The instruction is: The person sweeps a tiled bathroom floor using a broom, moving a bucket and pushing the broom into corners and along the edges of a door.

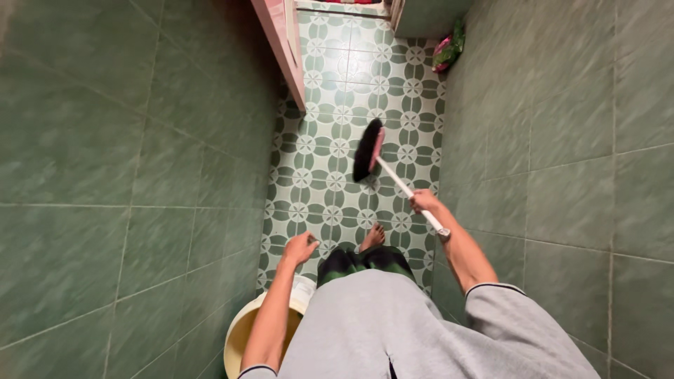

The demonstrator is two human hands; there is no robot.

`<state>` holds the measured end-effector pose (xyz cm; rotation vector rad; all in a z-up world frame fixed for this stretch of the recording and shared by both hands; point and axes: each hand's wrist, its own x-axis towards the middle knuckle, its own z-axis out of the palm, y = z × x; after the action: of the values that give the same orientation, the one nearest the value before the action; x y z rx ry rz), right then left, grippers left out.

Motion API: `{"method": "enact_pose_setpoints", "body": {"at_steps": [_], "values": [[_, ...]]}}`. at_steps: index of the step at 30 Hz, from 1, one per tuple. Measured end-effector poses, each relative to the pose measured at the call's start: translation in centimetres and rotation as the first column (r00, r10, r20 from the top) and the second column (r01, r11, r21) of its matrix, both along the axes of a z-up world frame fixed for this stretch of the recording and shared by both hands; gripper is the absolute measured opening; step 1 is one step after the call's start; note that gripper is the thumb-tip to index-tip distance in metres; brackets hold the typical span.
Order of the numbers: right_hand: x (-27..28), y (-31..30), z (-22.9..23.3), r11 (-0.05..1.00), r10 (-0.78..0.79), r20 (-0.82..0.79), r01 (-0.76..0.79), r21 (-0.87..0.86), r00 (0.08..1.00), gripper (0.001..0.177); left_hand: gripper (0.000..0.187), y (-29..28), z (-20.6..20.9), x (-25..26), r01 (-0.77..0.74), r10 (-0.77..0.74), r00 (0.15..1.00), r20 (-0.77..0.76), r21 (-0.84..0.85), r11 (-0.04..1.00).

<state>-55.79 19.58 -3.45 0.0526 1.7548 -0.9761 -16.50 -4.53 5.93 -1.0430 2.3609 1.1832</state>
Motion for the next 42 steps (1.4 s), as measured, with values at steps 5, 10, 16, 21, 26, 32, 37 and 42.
{"method": "enact_pose_setpoints", "body": {"at_steps": [5,10,16,21,26,32,37,42], "values": [[-3.5,0.9,1.2,0.993,-0.115,-0.026,0.115,-0.001,0.993,0.011,0.041,0.0,-0.7,-5.3,0.033,-0.031,0.997,-0.067,0.027,0.999],[-0.6,0.1,5.4,0.995,-0.006,-0.164,-0.011,-0.099,0.986,0.026,0.039,-0.1,-0.9,-7.0,0.054,-0.052,0.995,-0.088,0.012,0.998],[5.3,-4.9,8.4,0.955,0.141,0.093,-0.110,-0.277,0.986,0.039,0.039,-0.7,0.9,-3.7,0.029,-0.026,0.996,0.091,-0.028,0.999],[9.5,-9.9,7.2,0.861,0.431,0.016,-0.406,-0.305,0.902,0.042,0.039,-0.3,2.6,-0.8,-0.126,0.124,0.986,0.115,0.006,0.992],[10.1,-14.5,5.1,0.766,0.614,-0.169,-0.634,-0.108,0.771,0.032,0.037,0.0,3.1,-0.2,-0.208,0.203,0.971,0.127,0.026,0.978],[2.8,-11.9,0.0,0.909,0.389,0.046,-0.376,-0.178,0.920,0.023,0.039,0.5,2.0,-2.5,-0.219,0.218,0.965,0.143,-0.008,0.976],[-4.7,-6.1,-2.9,0.968,0.125,0.374,-0.031,-0.249,0.919,0.014,0.039,0.2,0.6,-6.2,-0.141,0.139,0.988,0.072,0.011,0.990],[-10.0,-1.8,-3.6,0.990,-0.009,0.266,0.046,-0.131,0.964,0.010,0.039,-1.0,-0.5,-9.5,-0.088,0.087,0.996,0.013,0.044,0.995]]}}
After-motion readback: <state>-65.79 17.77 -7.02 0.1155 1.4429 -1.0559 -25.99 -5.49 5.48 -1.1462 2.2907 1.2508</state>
